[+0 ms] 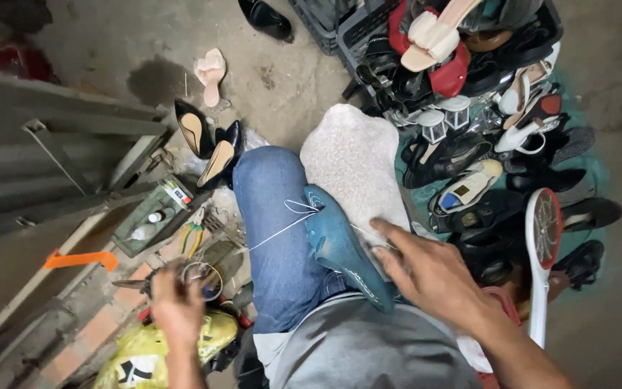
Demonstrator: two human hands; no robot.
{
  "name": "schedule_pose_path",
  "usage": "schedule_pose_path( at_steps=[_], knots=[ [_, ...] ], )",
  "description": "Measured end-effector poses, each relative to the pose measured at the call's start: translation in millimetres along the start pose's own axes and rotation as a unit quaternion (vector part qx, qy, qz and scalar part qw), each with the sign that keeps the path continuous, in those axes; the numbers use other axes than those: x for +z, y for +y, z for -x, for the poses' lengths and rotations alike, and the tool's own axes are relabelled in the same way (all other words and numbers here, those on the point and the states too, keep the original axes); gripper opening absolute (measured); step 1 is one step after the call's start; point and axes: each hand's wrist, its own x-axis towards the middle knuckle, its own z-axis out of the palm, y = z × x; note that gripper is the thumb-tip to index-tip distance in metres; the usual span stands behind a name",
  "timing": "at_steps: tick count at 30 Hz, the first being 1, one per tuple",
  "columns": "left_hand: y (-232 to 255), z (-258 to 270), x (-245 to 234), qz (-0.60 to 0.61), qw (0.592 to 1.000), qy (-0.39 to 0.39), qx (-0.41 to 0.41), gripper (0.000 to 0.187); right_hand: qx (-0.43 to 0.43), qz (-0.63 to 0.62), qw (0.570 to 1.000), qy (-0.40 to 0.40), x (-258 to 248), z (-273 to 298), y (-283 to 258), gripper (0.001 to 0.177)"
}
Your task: Hand-sewing the sole of a blue sandal using a needle and white thread in a shoe repair setting.
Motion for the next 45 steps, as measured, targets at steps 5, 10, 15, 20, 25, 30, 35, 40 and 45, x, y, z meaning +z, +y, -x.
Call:
schedule_pose_path(
  at_steps=[5, 10, 15, 20, 25, 30, 35, 40, 45],
  knots=[
    [149.6, -10.3, -39.5, 0.216, 0.959, -0.042, 0.179, 0.036, -0.065, -0.027, 0.997, 0.016, 12.8, -5.2, 18.7, 0.045],
    [175.8, -22.2, -24.9, 0.175, 0.933, -0.071, 0.306, 0.02, -0.153, -0.067, 0.985, 0.048, 20.2, -15.5, 14.6, 0.025],
    [175.5, -21.6, -24.2, 0.178, 0.937, -0.104, 0.283, 0.019, -0.072, -0.297, 0.947, 0.096, 34.6, 5.3, 117.5, 0.026],
    [181.6, -23.4, -25.0, 0.192, 0.944, -0.131, 0.235, 0.014, -0.026, -0.585, 0.799, 0.14, 21.7, 6.4, 160.9, 0.016],
    [196.1, -33.4, -37.2, 0.303, 0.919, -0.151, 0.203, 0.012, -0.268, -0.753, 0.6, 0.011, 33.4, -9.9, 99.9, 0.014],
    [202.8, -39.2, -35.6, 0.328, 0.909, -0.13, 0.221, 0.022, -0.166, -0.737, 0.655, -0.014, 37.3, -26.1, 100.1, 0.016],
    [196.7, -38.1, -20.2, 0.289, 0.915, -0.167, 0.227, 0.008, -0.007, -0.751, 0.659, -0.051, 45.9, 12.6, 154.3, 0.015],
    [194.4, -39.0, -13.9, 0.311, 0.912, -0.208, 0.17, 0.025, 0.077, -0.606, 0.791, -0.038, 40.8, 25.4, 144.3, 0.014],
    [168.0, -43.6, -31.7, 0.256, 0.955, -0.108, 0.101, 0.039, -0.034, -0.191, 0.974, -0.119, 23.6, 24.2, 56.0, 0.06]
  ],
)
